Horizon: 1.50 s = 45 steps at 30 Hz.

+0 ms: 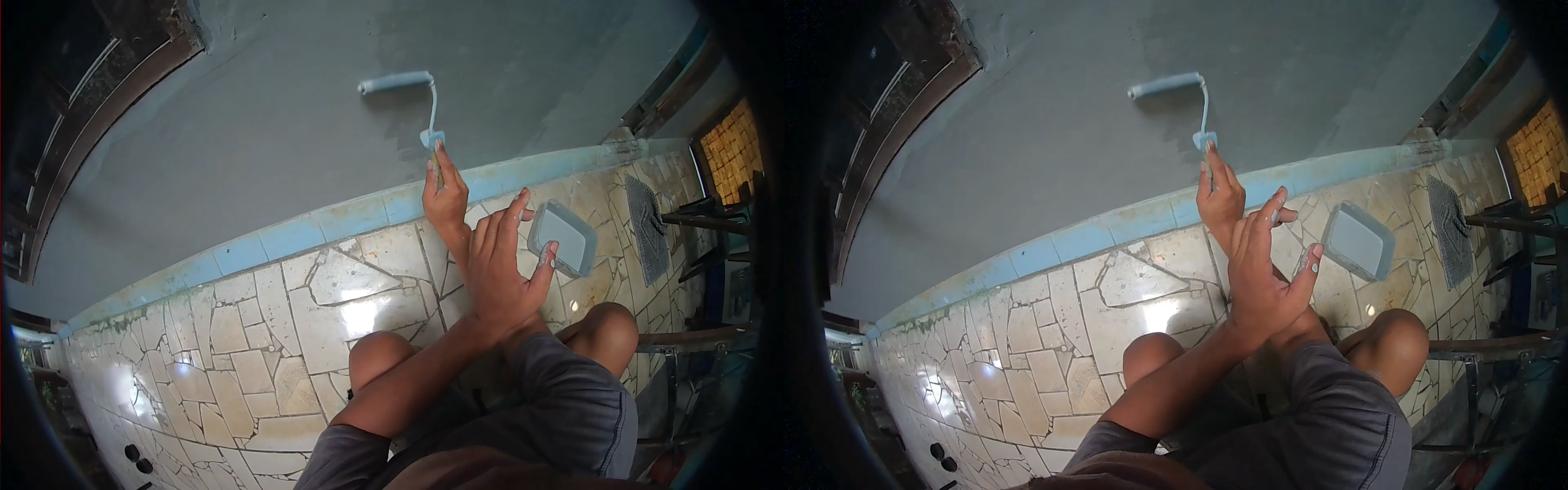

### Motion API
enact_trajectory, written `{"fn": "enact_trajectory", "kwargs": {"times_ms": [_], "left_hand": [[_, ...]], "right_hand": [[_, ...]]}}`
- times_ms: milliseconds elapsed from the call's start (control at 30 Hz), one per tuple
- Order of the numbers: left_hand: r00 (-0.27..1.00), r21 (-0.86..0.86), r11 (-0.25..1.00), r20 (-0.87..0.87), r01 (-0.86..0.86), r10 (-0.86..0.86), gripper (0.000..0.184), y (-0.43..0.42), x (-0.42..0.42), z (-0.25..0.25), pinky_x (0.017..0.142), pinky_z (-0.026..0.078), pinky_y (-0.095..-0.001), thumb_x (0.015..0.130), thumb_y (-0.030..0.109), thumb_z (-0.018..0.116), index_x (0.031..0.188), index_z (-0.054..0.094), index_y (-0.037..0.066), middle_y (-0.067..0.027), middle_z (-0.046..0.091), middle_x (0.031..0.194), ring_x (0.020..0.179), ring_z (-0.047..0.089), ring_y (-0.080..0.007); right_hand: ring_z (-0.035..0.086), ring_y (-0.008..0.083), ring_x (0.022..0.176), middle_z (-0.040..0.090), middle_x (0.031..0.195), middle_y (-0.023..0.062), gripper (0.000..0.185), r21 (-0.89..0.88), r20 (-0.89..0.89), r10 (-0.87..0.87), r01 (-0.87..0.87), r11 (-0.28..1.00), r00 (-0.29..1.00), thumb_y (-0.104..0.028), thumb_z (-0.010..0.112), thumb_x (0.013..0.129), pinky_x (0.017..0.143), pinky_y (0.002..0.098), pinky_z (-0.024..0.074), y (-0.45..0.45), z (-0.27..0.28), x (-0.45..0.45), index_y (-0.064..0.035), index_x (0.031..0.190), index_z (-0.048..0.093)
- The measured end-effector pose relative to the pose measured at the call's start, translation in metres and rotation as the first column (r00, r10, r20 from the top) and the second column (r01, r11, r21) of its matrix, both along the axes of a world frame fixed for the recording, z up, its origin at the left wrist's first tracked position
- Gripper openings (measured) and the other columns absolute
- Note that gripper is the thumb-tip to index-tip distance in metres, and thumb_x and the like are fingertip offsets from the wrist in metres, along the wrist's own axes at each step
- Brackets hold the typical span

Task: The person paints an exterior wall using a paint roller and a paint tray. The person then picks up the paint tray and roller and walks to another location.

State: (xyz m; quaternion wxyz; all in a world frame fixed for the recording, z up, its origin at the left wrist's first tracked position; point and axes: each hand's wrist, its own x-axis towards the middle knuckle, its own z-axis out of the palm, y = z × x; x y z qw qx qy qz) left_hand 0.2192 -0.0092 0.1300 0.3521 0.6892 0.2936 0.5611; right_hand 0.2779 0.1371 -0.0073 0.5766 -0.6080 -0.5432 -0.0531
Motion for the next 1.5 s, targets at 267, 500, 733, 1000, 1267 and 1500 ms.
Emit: {"fn": "enact_trajectory", "kwargs": {"times_ms": [267,500,733,1000,1267,1500], "left_hand": [[0.996,0.040,0.999,0.092,0.013,-0.017,0.076,0.004,-0.001,0.003,0.100,0.049,-0.0451,0.086,0.010,0.082,0.154,0.049,-0.002,-0.0163,0.067,0.117,0.110,0.062,-0.0345],[0.993,0.017,0.999,0.116,-0.028,0.025,0.076,0.009,-0.006,0.004,0.099,0.049,-0.0449,0.086,0.010,0.082,0.154,0.050,-0.002,-0.0164,0.067,0.116,0.109,0.062,-0.0342],[0.996,0.031,0.999,0.087,-0.032,0.030,0.075,0.008,-0.007,0.004,0.100,0.048,-0.0449,0.087,0.011,0.081,0.153,0.050,-0.003,-0.0164,0.066,0.117,0.109,0.062,-0.0343],[0.992,0.038,0.999,0.129,0.005,-0.010,0.075,0.007,-0.005,0.006,0.100,0.048,-0.0444,0.087,0.011,0.081,0.154,0.049,-0.004,-0.0167,0.066,0.117,0.108,0.062,-0.0339],[0.986,0.058,0.996,0.158,-0.060,0.051,0.073,0.008,-0.008,0.007,0.097,0.050,-0.0431,0.086,0.009,0.083,0.151,0.052,-0.005,-0.0160,0.067,0.114,0.106,0.062,-0.0323],[0.970,0.128,0.985,0.230,-0.113,0.081,0.072,0.005,-0.008,0.006,0.092,0.050,-0.0417,0.087,0.009,0.081,0.151,0.051,-0.005,-0.0158,0.067,0.114,0.104,0.061,-0.0308]], "right_hand": [[0.074,0.0443,0.113,0.073,0.132,0.0238,0.051,0.254,0.045,0.035,-0.046,0.966,0.998,-0.006,0.065,0.102,0.090,0.0442,0.0609,0.044,0.136,0.007,-0.0077,0.153,0.058],[0.072,0.0460,0.116,0.071,0.134,0.0259,0.052,0.187,0.086,0.055,-0.070,0.980,0.995,-0.003,0.065,0.102,0.094,0.0441,0.0595,0.028,0.068,0.007,-0.0052,0.153,0.057],[0.072,0.0457,0.115,0.071,0.133,0.0266,0.052,0.101,0.052,0.030,-0.035,0.994,0.998,-0.003,0.065,0.102,0.092,0.0447,0.0591,0.016,0.071,-0.002,-0.0051,0.153,0.058],[0.070,0.0456,0.123,0.068,0.141,0.0261,0.050,0.371,0.123,0.018,-0.062,0.927,0.992,-0.003,0.064,0.102,0.098,0.0433,0.0593,0.052,0.176,0.001,-0.0023,0.152,0.058],[0.068,0.0436,0.126,0.068,0.140,0.0270,0.050,0.138,0.079,0.041,-0.051,0.989,0.996,-0.004,0.064,0.103,0.101,0.0420,0.0564,0.015,0.086,-0.003,-0.0008,0.153,0.057],[0.073,0.0483,0.109,0.073,0.127,0.0279,0.050,0.350,0.169,-0.024,-0.037,0.936,0.985,-0.006,0.064,0.103,0.091,0.0467,0.0599,0.044,0.187,0.002,-0.0047,0.152,0.059]]}}
